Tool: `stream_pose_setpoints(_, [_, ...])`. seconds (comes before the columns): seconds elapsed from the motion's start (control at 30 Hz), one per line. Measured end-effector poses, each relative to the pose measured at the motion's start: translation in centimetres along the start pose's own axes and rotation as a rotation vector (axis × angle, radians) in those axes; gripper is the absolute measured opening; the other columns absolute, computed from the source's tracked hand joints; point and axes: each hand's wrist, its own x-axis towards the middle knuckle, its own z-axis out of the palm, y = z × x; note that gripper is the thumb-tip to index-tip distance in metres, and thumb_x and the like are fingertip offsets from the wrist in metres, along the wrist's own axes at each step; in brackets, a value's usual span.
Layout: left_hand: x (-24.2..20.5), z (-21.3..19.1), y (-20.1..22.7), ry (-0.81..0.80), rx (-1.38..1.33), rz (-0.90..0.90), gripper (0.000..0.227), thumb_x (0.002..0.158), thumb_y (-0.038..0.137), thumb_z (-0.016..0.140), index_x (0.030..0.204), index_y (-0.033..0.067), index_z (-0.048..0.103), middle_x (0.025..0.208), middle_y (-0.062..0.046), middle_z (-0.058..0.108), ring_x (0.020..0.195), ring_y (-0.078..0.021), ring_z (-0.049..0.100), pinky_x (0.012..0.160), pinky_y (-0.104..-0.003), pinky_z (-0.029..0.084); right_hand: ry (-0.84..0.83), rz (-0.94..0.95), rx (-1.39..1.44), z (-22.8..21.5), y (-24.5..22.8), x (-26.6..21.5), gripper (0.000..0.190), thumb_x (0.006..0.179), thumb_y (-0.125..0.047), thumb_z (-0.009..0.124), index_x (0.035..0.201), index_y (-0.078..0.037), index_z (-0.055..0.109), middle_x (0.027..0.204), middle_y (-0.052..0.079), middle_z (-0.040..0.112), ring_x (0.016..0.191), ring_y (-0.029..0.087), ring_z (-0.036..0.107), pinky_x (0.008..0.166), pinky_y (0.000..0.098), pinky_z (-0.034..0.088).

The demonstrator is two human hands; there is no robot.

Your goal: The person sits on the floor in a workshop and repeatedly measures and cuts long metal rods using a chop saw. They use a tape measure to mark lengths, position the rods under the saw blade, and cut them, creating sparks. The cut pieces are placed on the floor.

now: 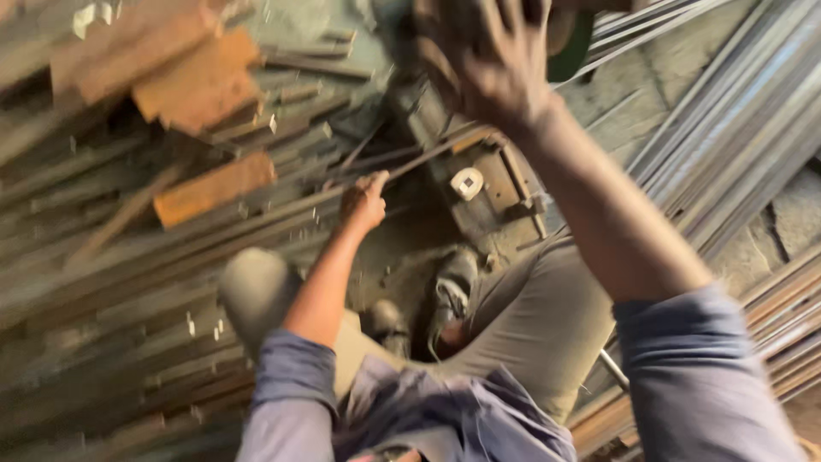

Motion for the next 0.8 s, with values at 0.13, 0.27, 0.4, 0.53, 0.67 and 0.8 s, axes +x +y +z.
stream_pose_setpoints(0.13, [-2.9, -2.5, -2.3, -0.053, 0.042, -0.126, 0.058, 0.08, 0.006, 0.074, 0.136, 0.0086, 0.058, 0.137, -0.013, 0.061, 0.128, -0.0367, 0.055, 0.101, -0.048, 0.047, -0.28, 0.327, 0.28, 10.8, -8.6, -12.6, 0.053, 0.087, -0.032, 0.08, 0.134, -0.014, 0.064, 0.134, 0.022, 0.055, 0.125, 0.04, 0.053, 0.106, 0.0582, 0.041])
stream_pose_setpoints(0.27, [-4.9, -3.0, -1.3, -0.025, 0.031, -0.205, 0.054, 0.081, 0.008, 0.073, 0.133, 0.0106, 0.06, 0.139, -0.01, 0.063, 0.129, -0.0351, 0.056, 0.104, -0.047, 0.046, -0.665, 0.617, 0.217, 16.6, -13.1, -23.5, 0.077, 0.078, -0.045, 0.079, 0.142, -0.009, 0.054, 0.131, 0.023, 0.053, 0.121, 0.042, 0.051, 0.094, 0.0589, 0.044])
stream_pose_setpoints(0.4, [-4.7, -1.5, 1.7, 0.044, -0.06, -0.123, 0.058, 0.079, 0.008, 0.075, 0.135, 0.0096, 0.06, 0.138, -0.012, 0.061, 0.132, -0.036, 0.054, 0.11, -0.045, 0.044, -0.886, 0.706, 0.168, 19.3, -13.7, -27.9, 0.071, 0.079, -0.049, 0.077, 0.137, -0.015, 0.055, 0.128, 0.019, 0.054, 0.119, 0.039, 0.053, 0.086, 0.0577, 0.048])
stream_pose_setpoints(0.53, [-5.5, -1.9, 7.2, 0.003, -0.141, -0.083, 0.064, 0.079, 0.011, 0.077, 0.14, 0.0122, 0.057, 0.141, -0.01, 0.059, 0.132, -0.0354, 0.052, 0.109, -0.046, 0.043, -0.844, 0.689, 0.118, 20.6, -13.3, -29.8, 0.041, 0.096, -0.039, 0.071, 0.13, -0.018, 0.059, 0.119, 0.013, 0.057, 0.112, 0.036, 0.06, 0.08, 0.0557, 0.053])
stream_pose_setpoints(0.67, [-3.8, -3.2, 12.3, -0.005, -0.252, 0.007, 0.083, 0.073, 0.012, 0.083, 0.147, 0.0138, 0.046, 0.146, -0.014, 0.05, 0.134, -0.039, 0.047, 0.108, -0.048, 0.041, -0.661, 0.941, 0.263, 20.7, -14.6, -29.7, 0.05, 0.087, -0.018, 0.073, 0.134, -0.028, 0.059, 0.118, 0.019, 0.057, 0.09, 0.038, 0.067, 0.068, 0.0504, 0.057])
stream_pose_setpoints(0.8, [-2.2, -5.1, 14.7, -0.06, -0.159, 0.024, 0.098, 0.063, -0.004, 0.071, 0.153, 0.0205, 0.039, 0.151, -0.013, 0.045, 0.134, -0.042, 0.047, 0.107, -0.049, 0.043, -0.314, 1.25, 0.933, 22.3, -16.8, -26.8, 0.047, 0.083, -0.04, 0.079, 0.12, -0.011, 0.07, 0.108, 0.027, 0.078, 0.095, 0.036, 0.078, 0.087, 0.0415, 0.06])
